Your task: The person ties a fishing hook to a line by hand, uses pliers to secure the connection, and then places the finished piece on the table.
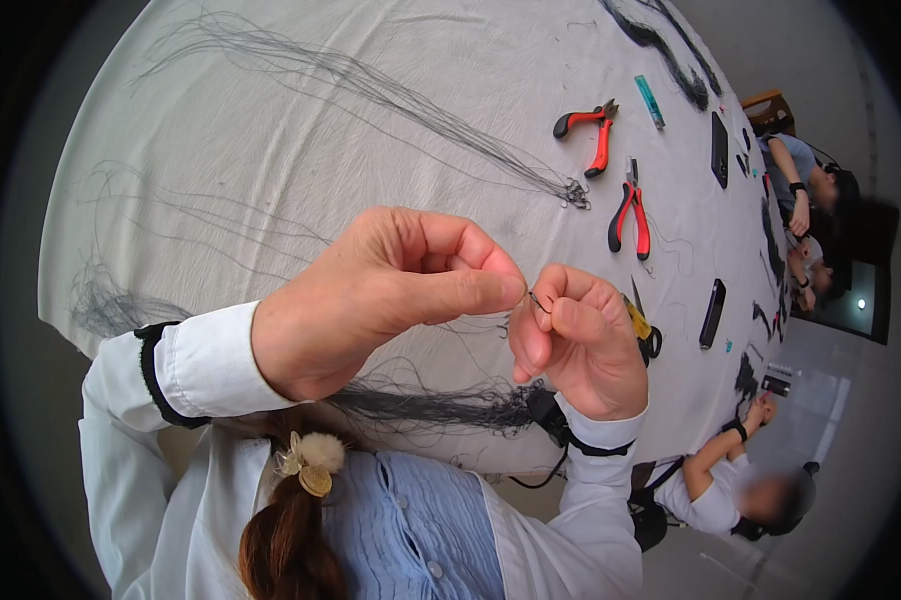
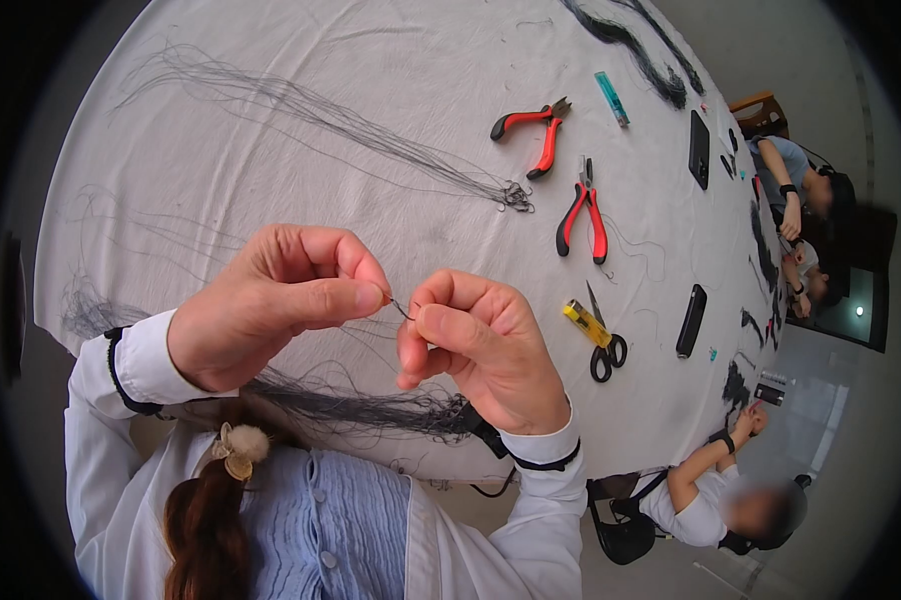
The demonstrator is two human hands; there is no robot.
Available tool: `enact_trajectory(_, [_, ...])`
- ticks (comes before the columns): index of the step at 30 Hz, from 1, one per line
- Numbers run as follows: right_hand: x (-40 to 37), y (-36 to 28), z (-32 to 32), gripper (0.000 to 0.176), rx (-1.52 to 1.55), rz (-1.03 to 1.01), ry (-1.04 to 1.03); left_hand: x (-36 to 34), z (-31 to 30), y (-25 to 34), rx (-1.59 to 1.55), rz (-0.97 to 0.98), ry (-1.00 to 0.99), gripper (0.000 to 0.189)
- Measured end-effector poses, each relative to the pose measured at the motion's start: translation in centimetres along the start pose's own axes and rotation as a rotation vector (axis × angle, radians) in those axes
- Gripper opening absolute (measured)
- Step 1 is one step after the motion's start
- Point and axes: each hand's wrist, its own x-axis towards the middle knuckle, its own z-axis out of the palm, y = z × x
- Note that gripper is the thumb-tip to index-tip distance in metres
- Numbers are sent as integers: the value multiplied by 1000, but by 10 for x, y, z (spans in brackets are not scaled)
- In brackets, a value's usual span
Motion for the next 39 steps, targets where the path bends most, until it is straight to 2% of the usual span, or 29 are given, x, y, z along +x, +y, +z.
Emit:
enact_trajectory(9, [1, -1, 0, 12, -8, 33, 1, 0, 2, 1, -22, -27, 5, 16])
enact_trajectory(11, [1, -2, 2, 12, -6, 47, 17, 0, 3, 4, -49, 32, -93, 15])
enact_trajectory(14, [2, -2, 1, 13, -4, 74, 31, 1, 2, 7, -41, 45, -136, 14])
enact_trajectory(24, [4, 2, -2, 21, 51, 101, -40, 2, -1, 7, -65, 38, -125, 14])
enact_trajectory(27, [4, 4, -3, 22, 69, 104, -62, 2, -1, 5, -106, -4, -81, 7])
enact_trajectory(34, [4, 3, -2, 18, 83, 96, -61, 4, -4, -1, -54, -24, -17, 15])
enact_trajectory(39, [3, 0, 4, 12, -85, 15, 100, 4, -2, 1, -33, -34, -25, 6])
